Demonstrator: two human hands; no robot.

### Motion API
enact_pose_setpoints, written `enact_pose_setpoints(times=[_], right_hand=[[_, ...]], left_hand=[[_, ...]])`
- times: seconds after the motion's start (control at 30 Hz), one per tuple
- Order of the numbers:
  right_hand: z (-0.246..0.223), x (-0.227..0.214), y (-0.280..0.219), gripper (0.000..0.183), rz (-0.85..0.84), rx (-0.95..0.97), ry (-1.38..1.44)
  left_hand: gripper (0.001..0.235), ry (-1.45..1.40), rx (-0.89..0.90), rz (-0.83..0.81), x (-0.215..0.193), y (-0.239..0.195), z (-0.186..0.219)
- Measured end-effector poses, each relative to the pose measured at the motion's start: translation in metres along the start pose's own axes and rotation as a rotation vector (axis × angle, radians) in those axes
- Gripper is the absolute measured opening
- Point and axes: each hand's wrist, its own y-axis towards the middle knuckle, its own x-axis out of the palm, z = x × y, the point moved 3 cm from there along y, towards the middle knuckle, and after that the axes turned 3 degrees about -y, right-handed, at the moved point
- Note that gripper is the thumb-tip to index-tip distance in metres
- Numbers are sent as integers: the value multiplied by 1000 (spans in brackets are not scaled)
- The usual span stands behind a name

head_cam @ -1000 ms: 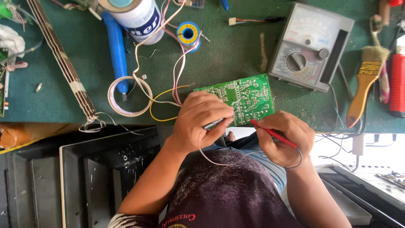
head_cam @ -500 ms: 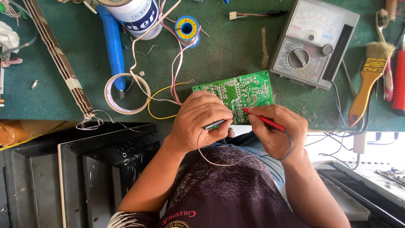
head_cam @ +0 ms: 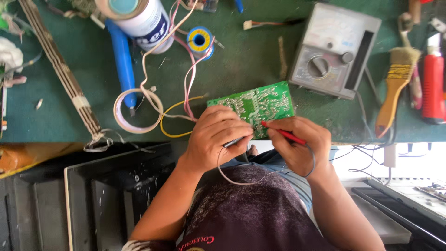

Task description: The person uses a multimeter to test various points on a green circuit board, moving the probes across different components. They then pick up a smaller brown circuit board, test it, and return to the green board. Finally, they handle a blue circuit board, connecting wires to it.

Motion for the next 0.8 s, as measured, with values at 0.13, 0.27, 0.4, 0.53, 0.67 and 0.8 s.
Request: enact_pose_setpoints(times=[0.13,0.27,0.4,0.53,0.67,0.8], right_hand=[[1,-1,2,9,10,-11,20],[1,-2,2,8,30,-16,37],[0,-1,3,7,62,-28,53],[0,-2,2,7,62,-34,65],[-1,-3,3,6,63,-44,76],[-3,-3,5,6,61,-46,85]], left_hand=[[13,51,49,-19,0,6,2],[14,80,50,-43,2,4,2],[13,69,38,-61,4,2,2],[8,49,3,-63,5,-1,1],[5,52,15,-69,5,0,1],[6,37,5,-70,5,0,1]])
